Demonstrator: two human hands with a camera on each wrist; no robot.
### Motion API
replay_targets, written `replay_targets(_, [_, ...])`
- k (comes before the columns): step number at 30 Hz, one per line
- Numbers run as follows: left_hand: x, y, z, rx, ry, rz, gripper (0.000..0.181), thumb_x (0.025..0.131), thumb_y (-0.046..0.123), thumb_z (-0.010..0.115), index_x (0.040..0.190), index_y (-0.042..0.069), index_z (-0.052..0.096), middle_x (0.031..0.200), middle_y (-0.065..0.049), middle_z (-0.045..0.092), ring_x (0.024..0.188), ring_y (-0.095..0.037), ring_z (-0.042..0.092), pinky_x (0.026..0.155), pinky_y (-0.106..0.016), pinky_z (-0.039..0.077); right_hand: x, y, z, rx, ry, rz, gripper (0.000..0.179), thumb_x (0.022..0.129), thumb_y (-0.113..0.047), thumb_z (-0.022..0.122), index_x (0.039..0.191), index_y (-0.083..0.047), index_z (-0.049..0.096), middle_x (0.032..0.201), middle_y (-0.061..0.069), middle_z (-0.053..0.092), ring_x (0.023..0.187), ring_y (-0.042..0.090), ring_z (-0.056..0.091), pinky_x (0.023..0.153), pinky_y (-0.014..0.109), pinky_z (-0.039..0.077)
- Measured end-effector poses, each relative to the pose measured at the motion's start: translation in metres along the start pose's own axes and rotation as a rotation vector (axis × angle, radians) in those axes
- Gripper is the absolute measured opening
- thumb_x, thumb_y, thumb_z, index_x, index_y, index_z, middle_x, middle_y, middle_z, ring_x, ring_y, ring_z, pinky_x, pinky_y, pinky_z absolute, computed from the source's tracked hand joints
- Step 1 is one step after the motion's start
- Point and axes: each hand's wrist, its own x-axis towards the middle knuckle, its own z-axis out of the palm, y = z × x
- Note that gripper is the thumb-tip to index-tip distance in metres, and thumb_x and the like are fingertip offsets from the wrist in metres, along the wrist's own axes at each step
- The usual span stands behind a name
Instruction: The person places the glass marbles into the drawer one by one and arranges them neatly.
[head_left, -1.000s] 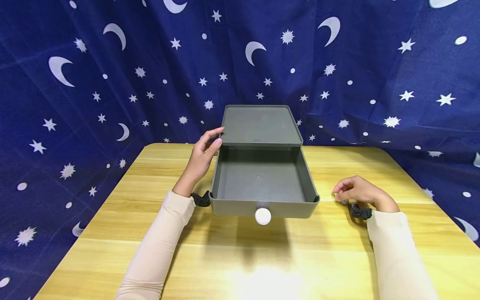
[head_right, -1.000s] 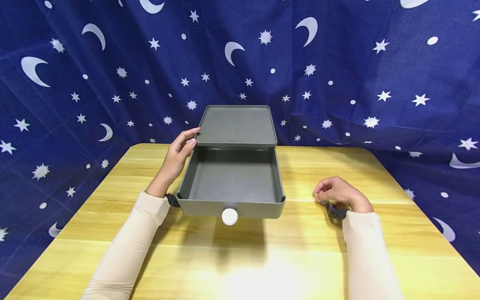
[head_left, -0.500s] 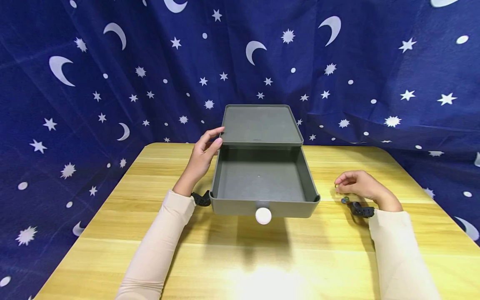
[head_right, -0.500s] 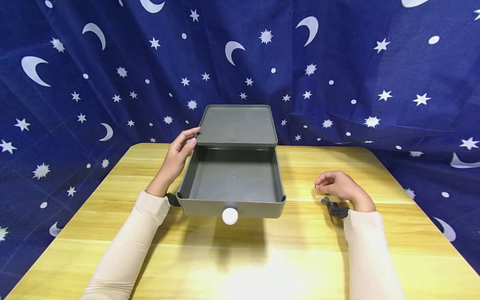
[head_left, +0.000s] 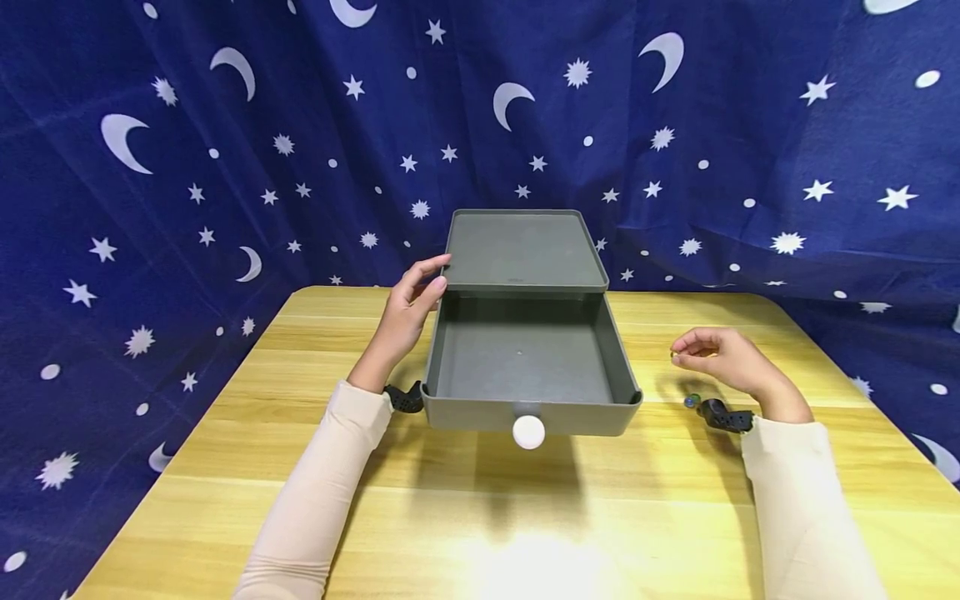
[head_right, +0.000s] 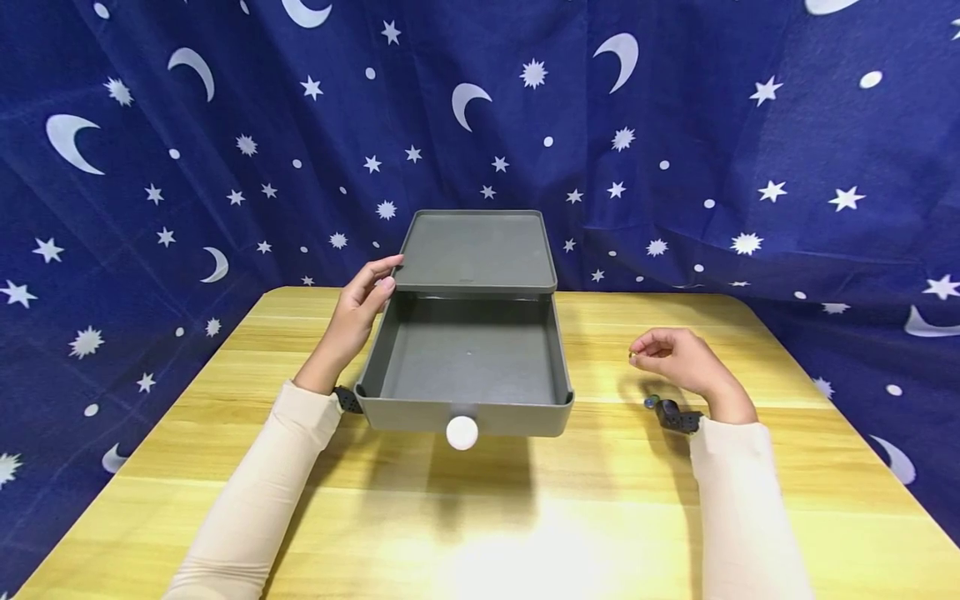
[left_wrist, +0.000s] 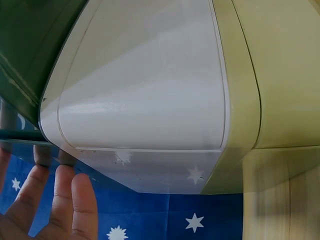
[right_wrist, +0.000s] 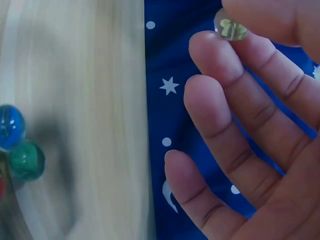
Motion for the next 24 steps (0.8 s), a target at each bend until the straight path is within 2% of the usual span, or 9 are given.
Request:
replay_targets(5, [-0.001,0.001,0.001,0.004,-0.007,-0.006,0.048,0.110,0.019,0.052,0.155,0.002,0.054,0.158,-0.017,0.051,0.121,-0.028,0.059,0.095,-0.036,0.050,-0.002,-0.005,-0.002,-0.032,0.036,-0.038,0.010,0.097,0.002,0.074,0.106,0.007,0.074,0.090,-0.009,0.073,0.081,-0.001,0.062,0.074,0.016,0.049])
replay_targets(11, [-0.001,0.002,0.000,0.006,-0.009,0.000,0.048,0.110,0.019,0.052,0.155,0.003,0.054,0.157,-0.018,0.051,0.121,-0.029,0.058,0.096,-0.036,0.050,-0.002,-0.010,-0.004,-0.017,0.067,-0.095,0.007,0.096,0.006,0.073,0.103,0.007,0.073,0.087,-0.013,0.072,0.079,-0.001,0.062,0.073,0.016,0.048])
replay_targets(24, [0.000,0.000,0.001,0.005,-0.004,0.005,0.048,0.110,0.019,0.051,0.155,0.001,0.054,0.157,-0.018,0.051,0.120,-0.028,0.058,0.095,-0.035,0.050,-0.001,-0.031,-0.010,-0.051,0.106,-0.112,0.010,0.095,0.006,0.075,0.105,0.006,0.075,0.090,-0.012,0.073,0.081,-0.003,0.063,0.074,0.013,0.049])
